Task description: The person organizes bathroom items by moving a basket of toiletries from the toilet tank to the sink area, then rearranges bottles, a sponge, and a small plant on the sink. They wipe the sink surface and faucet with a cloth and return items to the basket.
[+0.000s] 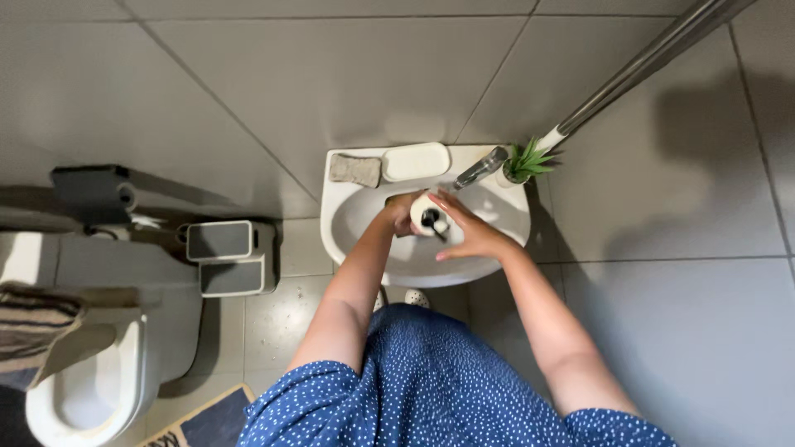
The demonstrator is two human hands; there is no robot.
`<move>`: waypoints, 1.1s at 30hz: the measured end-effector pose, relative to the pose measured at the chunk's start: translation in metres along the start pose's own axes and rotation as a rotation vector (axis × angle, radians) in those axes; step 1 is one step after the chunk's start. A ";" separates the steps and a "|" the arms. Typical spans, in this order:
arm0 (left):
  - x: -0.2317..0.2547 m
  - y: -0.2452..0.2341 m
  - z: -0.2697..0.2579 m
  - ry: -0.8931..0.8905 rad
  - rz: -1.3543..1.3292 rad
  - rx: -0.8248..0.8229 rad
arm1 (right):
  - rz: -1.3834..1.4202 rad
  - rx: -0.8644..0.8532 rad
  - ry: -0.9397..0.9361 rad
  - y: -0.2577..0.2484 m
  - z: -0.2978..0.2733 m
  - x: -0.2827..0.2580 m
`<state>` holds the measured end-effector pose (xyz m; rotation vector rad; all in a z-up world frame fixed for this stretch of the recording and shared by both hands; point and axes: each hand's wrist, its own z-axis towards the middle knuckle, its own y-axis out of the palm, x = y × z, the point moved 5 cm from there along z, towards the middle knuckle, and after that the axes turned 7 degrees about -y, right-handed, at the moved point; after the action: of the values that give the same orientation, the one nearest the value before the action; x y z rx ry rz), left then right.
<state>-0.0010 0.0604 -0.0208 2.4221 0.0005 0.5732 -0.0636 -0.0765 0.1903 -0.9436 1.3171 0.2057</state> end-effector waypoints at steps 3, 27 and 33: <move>0.027 0.008 -0.030 0.062 0.019 -0.084 | -0.203 0.199 -0.086 -0.005 0.023 -0.029; 0.051 0.069 -0.145 1.189 1.699 0.509 | -0.093 0.913 -0.111 -0.088 0.042 0.007; 0.044 0.077 -0.149 1.060 1.523 0.534 | 0.002 0.793 -0.148 -0.082 0.048 0.044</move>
<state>-0.0323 0.0932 0.1465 1.7620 -1.4253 2.6427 0.0355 -0.1112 0.1879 -0.2461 1.1169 -0.2360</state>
